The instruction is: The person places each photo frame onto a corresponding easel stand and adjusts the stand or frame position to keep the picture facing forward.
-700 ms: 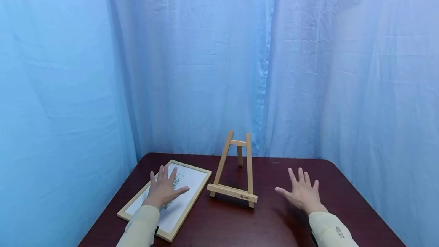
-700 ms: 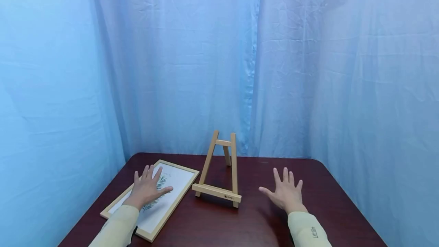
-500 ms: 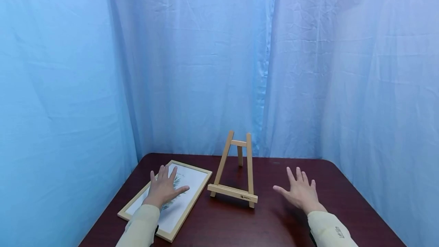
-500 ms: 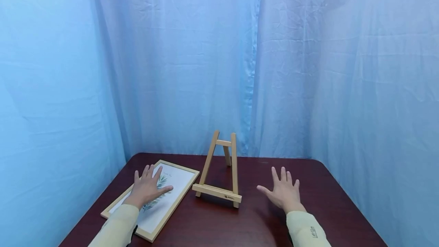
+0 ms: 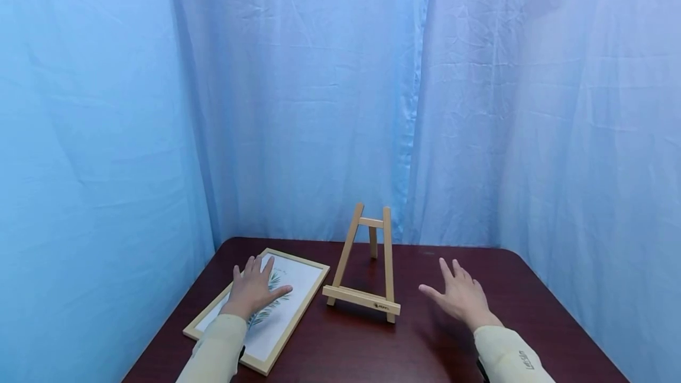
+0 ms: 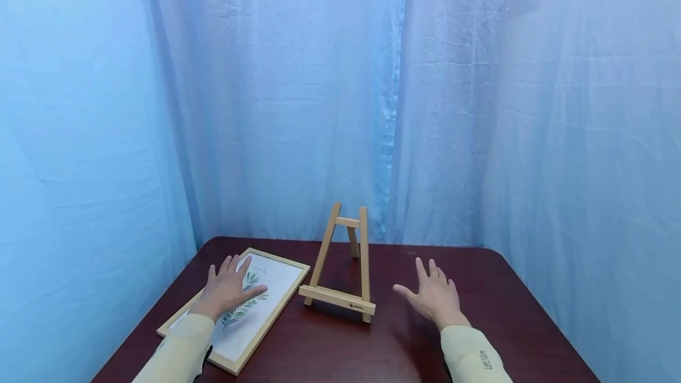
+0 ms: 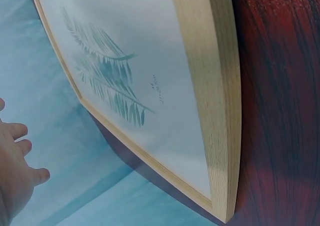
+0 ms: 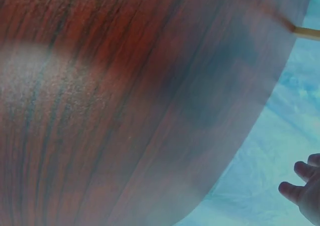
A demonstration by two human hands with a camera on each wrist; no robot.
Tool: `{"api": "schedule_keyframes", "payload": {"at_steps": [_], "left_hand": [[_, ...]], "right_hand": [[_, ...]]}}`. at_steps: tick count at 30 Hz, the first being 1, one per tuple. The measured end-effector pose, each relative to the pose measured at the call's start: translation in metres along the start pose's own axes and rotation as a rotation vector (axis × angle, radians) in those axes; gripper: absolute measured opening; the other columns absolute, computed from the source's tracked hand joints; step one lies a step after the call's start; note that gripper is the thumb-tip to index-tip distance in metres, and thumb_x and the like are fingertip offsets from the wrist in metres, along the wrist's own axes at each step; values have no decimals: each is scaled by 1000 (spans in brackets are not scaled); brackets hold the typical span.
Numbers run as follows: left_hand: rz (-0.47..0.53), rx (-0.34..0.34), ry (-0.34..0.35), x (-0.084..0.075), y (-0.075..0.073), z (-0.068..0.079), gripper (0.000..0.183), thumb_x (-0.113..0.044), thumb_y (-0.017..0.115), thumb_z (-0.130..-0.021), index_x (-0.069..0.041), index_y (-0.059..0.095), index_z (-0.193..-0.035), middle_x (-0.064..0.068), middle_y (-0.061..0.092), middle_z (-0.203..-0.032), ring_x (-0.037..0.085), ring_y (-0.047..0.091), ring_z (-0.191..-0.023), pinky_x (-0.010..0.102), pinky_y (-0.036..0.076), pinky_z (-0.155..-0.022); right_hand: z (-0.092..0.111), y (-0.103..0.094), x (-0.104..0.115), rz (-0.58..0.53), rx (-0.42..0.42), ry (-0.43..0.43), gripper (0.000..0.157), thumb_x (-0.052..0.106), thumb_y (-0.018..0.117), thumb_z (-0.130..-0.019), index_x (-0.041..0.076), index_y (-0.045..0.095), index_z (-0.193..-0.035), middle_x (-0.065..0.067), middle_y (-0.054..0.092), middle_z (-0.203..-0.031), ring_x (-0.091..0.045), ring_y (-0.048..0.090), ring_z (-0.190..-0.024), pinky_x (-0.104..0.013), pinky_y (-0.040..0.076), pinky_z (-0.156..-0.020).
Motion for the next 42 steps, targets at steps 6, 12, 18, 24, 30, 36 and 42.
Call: {"api": "schedule_keyframes", "payload": {"at_steps": [6, 12, 18, 24, 30, 36, 42], "left_hand": [[39, 10, -2, 1, -5, -1, 98, -71, 59, -85, -3, 38, -152, 30, 31, -153, 48, 24, -142, 71, 17, -109], [58, 18, 7, 1, -9, -2, 97, -70, 59, -85, -2, 38, -151, 30, 35, -151, 49, 29, -140, 72, 19, -107], [93, 24, 5, 4, -10, -6, 95, -67, 60, -87, -2, 36, -152, 30, 36, -150, 49, 29, -139, 72, 20, -107], [103, 4, -8, 4, -14, -7, 93, -64, 61, -88, -2, 36, -152, 28, 38, -150, 47, 33, -138, 70, 24, -106], [146, -14, -11, 8, -13, -10, 94, -63, 62, -88, -1, 34, -153, 27, 43, -147, 46, 40, -134, 68, 32, -103], [198, -1, -23, 16, -13, -11, 91, -63, 60, -90, -3, 34, -154, 28, 45, -145, 48, 43, -130, 67, 36, -99], [242, 4, -55, 21, -16, -7, 90, -62, 61, -89, -4, 35, -153, 30, 44, -144, 50, 42, -130, 69, 36, -99]], "right_hand": [[-1, -4, 8, -30, 13, -6, 106, 75, 50, -87, -6, 29, -152, -39, 30, -148, -58, 38, -128, -69, 37, -97], [-2, -6, 15, -69, 56, 15, 108, 77, 47, -87, -7, 28, -152, -39, 32, -147, -57, 36, -131, -68, 36, -99], [-2, -6, 22, -95, 70, 21, 108, 78, 46, -87, -9, 31, -150, -39, 35, -145, -55, 38, -130, -67, 38, -98], [-2, -6, 27, -130, 74, 26, 103, 72, 49, -90, -12, 33, -148, -39, 38, -143, -55, 39, -130, -67, 36, -100], [-1, -3, 35, -168, 70, 36, 104, 73, 48, -89, -12, 34, -147, -37, 40, -143, -52, 42, -129, -65, 37, -101], [1, -2, 48, -216, 72, 31, 103, 73, 48, -90, -13, 36, -146, -37, 41, -142, -52, 44, -128, -65, 38, -100], [4, 0, 58, -262, 68, 30, 95, 65, 51, -94, -13, 37, -145, -38, 41, -142, -52, 43, -129, -64, 37, -101]]}}
Point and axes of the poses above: each hand's wrist, its own z-axis away from the middle knuckle, its own y-axis out of the palm, x = y × z, the point moved 3 cm from there along -z, towards the middle knuckle
